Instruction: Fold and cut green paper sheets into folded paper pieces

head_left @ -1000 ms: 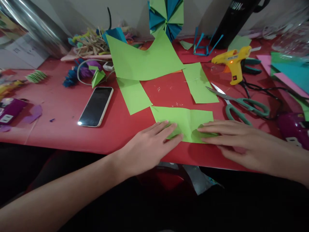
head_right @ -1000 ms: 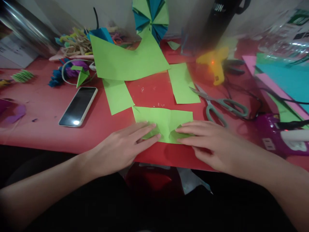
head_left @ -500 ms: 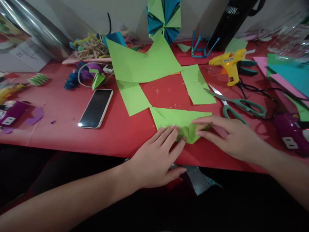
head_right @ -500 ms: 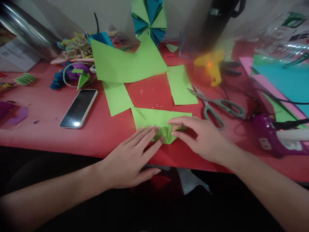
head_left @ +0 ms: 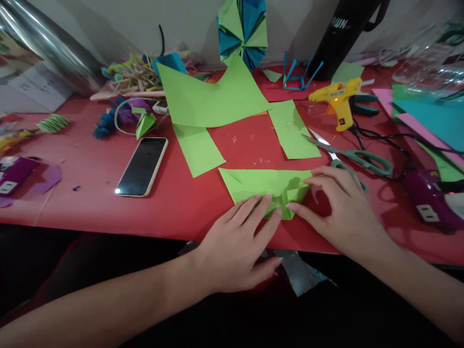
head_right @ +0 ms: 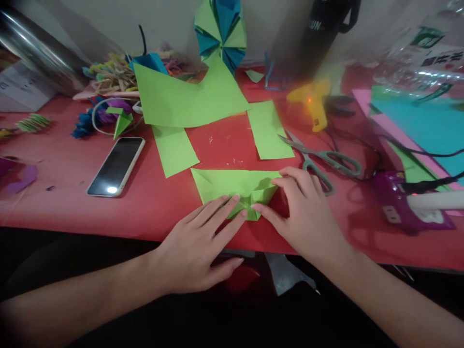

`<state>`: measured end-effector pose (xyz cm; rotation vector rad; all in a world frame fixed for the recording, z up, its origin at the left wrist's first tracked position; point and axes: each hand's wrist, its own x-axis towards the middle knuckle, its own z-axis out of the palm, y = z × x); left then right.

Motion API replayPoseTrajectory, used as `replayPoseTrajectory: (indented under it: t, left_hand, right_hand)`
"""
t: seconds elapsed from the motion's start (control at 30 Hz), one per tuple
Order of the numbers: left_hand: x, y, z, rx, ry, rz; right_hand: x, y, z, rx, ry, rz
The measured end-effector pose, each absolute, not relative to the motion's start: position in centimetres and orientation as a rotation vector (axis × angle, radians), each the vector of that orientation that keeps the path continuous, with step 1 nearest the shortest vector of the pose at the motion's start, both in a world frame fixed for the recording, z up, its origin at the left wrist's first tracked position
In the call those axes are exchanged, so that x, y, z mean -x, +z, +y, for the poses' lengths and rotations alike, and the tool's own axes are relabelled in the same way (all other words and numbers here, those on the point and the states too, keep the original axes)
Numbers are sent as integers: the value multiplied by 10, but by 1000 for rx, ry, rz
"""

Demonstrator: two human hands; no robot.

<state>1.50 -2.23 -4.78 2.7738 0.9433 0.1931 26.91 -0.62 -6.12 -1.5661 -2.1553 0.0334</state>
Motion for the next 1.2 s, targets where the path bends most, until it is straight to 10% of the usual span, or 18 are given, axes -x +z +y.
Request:
replayPoseTrajectory:
  t: [1.2]
  left_hand:
    - [-8,-43,32,-2915,284,940]
  right_hand:
    - [-269,-43,36,1667,691,-1776]
